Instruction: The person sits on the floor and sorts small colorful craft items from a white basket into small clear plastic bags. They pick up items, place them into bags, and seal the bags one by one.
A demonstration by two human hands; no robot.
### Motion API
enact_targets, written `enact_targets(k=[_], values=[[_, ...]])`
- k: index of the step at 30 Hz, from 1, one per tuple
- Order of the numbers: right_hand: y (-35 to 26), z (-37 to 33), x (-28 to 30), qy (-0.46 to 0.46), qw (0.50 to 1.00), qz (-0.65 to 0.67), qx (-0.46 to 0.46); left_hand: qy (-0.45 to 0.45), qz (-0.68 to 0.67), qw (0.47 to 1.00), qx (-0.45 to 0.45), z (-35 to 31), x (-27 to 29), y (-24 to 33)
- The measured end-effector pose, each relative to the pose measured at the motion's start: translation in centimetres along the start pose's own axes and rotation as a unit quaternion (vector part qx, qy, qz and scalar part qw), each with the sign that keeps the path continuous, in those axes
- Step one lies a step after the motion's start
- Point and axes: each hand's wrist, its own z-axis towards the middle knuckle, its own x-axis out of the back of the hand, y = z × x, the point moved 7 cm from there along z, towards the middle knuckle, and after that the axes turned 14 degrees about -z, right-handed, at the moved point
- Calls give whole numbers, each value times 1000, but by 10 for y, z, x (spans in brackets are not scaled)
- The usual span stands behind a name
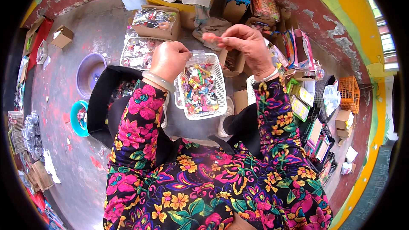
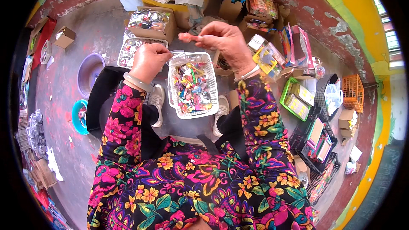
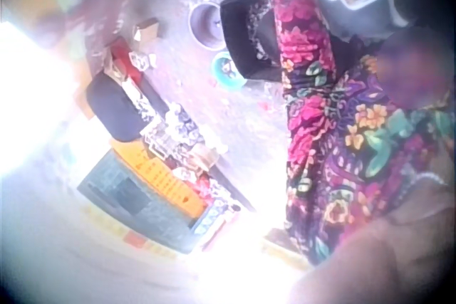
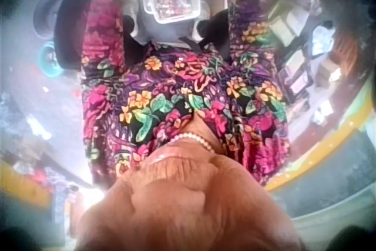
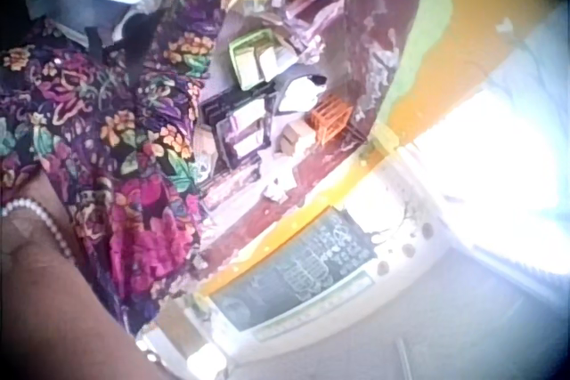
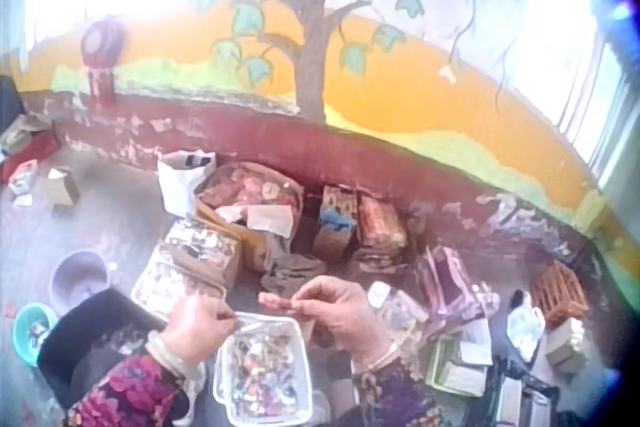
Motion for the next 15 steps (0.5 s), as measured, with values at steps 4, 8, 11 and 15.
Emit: enact_targets(k=[4,8,11,15], values=[[-11,-2,-29,-42,993,-83,78,7,8,1000,-23,-4,-7,-2],[-8,-4,-32,-48,991,-110,63,14,38,999,-30,-6,-9,2],[-6,-2,-27,-41,982,-156,97,5,22,999,-31,-5,-9,1],[-1,-1,-24,-36,978,-179,102,13,21,1000,-12,-5,-8,3]])
